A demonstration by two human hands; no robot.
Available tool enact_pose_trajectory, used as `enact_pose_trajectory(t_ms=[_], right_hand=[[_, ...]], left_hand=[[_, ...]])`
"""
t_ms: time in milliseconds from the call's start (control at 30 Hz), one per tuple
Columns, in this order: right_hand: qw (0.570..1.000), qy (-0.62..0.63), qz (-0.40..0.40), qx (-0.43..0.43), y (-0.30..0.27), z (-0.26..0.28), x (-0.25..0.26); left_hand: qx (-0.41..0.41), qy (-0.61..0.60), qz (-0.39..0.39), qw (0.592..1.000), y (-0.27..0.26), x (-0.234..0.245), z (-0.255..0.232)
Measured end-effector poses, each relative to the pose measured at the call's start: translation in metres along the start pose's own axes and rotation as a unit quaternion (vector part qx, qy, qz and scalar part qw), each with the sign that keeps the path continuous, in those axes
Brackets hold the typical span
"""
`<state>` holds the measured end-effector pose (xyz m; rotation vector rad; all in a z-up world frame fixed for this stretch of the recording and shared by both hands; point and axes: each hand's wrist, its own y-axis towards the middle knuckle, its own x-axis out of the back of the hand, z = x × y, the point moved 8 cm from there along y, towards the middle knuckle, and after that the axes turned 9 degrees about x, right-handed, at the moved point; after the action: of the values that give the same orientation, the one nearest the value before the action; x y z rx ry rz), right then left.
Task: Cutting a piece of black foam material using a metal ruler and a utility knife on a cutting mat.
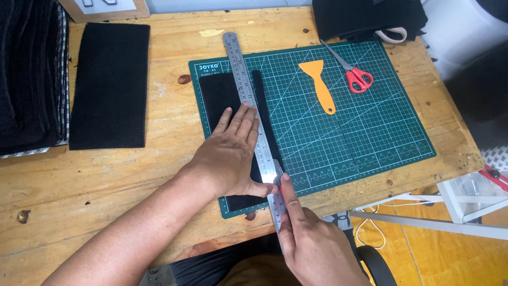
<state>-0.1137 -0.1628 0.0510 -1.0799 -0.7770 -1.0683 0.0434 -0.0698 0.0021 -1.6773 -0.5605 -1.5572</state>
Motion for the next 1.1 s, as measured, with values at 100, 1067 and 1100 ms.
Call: enact_pose_trajectory(t_ms=[100, 1067, 1100], right_hand=[[1.0, -0.003, 0.005, 0.016, -0.002, 0.002, -0.003], [0.998, -0.053, 0.016, -0.009, -0.056, -0.021, -0.039], [0.998, -0.053, 0.016, -0.008, -0.057, -0.022, -0.041]], left_hand=[[0.007, 0.0, -0.01, 1.0, 0.0, 0.003, 0.001], [0.024, 0.008, 0.073, 0.997, -0.006, 0.01, 0.0], [0.025, 0.008, 0.073, 0.997, -0.006, 0.011, 0.0]])
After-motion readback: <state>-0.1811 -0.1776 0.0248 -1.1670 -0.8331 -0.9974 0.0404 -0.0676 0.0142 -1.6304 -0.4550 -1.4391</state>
